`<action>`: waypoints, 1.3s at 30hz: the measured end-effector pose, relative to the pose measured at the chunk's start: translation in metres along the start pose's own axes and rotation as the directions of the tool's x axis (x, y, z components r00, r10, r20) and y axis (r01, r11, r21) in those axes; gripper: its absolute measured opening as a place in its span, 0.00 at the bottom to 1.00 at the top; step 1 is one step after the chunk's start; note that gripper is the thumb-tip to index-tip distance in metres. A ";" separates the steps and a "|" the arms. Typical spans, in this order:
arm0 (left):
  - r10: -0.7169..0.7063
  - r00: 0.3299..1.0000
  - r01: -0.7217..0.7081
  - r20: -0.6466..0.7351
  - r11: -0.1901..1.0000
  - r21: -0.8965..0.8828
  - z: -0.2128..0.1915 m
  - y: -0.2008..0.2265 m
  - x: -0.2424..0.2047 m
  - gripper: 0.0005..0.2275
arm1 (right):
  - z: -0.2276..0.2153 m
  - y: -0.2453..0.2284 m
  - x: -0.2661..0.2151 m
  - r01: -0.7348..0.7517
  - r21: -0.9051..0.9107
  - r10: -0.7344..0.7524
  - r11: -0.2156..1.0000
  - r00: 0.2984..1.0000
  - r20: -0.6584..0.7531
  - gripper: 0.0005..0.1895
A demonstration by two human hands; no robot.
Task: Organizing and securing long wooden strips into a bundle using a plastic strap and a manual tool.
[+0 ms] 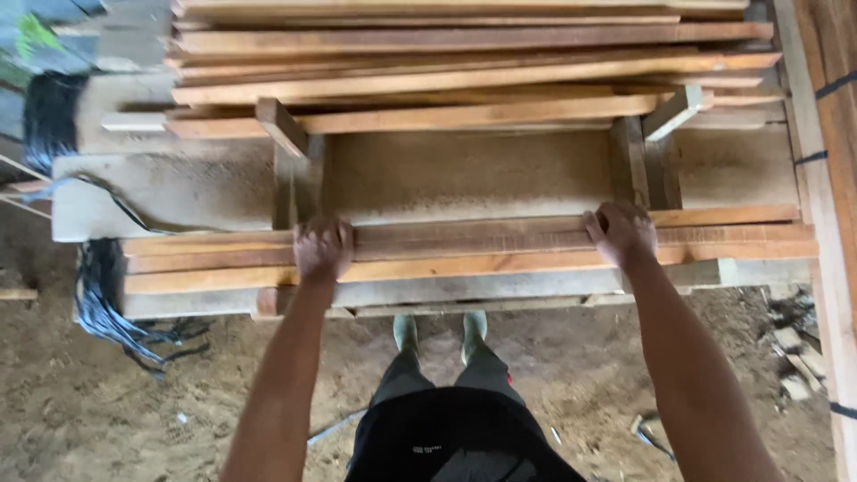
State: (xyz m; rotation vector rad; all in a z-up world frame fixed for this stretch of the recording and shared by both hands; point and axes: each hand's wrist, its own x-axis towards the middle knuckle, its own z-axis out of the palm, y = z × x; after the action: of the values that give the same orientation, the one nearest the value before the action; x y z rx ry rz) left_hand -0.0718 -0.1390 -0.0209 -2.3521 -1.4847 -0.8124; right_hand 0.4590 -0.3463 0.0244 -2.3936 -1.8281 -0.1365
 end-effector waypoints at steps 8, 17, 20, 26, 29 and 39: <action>0.052 0.993 -0.062 -0.106 0.993 -0.103 -0.028 0.003 0.012 0.10 | -0.035 -0.093 0.010 -0.083 -0.048 0.089 0.995 0.984 0.151 0.25; 0.066 0.992 -0.079 -0.109 0.990 -0.118 -0.035 -0.001 0.013 0.11 | -0.015 -0.304 0.029 0.083 0.141 -0.117 0.986 0.961 0.252 0.41; 0.055 0.991 -0.070 -0.119 0.989 -0.127 -0.022 -0.001 0.010 0.11 | 0.001 -0.327 0.035 0.200 0.113 -0.218 0.973 0.957 0.189 0.36; 0.032 0.999 -0.034 -0.017 0.992 -0.119 0.007 -0.008 -0.002 0.09 | 0.007 -0.326 0.037 0.253 0.119 -0.268 0.960 0.954 0.135 0.34; -0.026 0.926 0.064 0.377 0.994 -0.089 0.013 -0.008 0.003 0.15 | -0.001 -0.328 0.037 0.221 0.111 -0.238 0.969 0.955 0.179 0.35; 0.236 0.549 0.256 0.802 0.866 -0.430 0.078 -0.084 0.010 0.26 | 0.015 -0.327 0.027 0.294 0.026 -0.289 0.955 0.950 -0.121 0.32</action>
State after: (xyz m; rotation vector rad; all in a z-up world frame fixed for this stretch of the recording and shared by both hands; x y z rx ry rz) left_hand -0.1178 -0.0562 -0.0859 -3.4502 -1.7205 0.0657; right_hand 0.1503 -0.2337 0.0287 -2.0259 -2.0938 -0.2546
